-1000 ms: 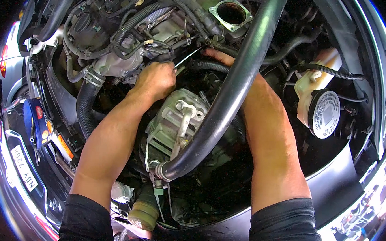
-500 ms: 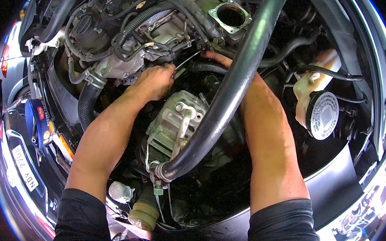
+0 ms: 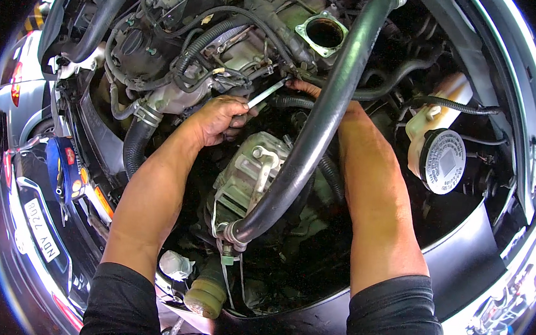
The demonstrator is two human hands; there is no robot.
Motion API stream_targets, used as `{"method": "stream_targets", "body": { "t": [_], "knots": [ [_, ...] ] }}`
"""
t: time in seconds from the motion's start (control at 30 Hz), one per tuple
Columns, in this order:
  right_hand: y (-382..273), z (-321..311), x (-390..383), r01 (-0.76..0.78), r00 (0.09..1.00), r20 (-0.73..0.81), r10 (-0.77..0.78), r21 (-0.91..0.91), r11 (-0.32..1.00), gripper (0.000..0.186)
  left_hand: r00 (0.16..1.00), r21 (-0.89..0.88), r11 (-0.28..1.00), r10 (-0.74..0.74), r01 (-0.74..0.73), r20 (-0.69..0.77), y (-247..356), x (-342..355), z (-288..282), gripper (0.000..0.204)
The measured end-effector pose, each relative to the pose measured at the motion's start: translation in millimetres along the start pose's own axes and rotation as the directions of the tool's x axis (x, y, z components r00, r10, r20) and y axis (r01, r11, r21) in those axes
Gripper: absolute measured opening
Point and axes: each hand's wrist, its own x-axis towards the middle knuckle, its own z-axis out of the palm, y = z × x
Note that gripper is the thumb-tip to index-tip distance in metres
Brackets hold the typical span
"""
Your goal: Repairing or maintaining components within a vehicle's engine bay.
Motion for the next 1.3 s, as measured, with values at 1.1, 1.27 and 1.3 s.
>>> {"method": "stream_targets", "body": {
  "t": [1.1,1.27,1.3],
  "knots": [
    [-32.0,23.0,-21.6,-0.082,0.991,-0.114,0.063,-0.165,0.983,0.045,-0.024,0.482,0.847,0.499,0.223,-0.866,-79.7,-338.9,11.6,0.026],
    [-36.6,21.4,-44.8,-0.064,0.989,-0.142,0.040,-0.171,0.983,0.045,-0.161,0.454,0.591,0.710,0.667,-0.686,-76.7,-406.4,-86.1,0.031],
    [-36.6,19.6,-48.7,-0.053,0.988,-0.152,0.026,-0.174,0.983,0.045,-0.158,0.431,0.586,0.698,0.686,-0.698,-74.1,-412.4,-106.3,0.031]
  ]
}}
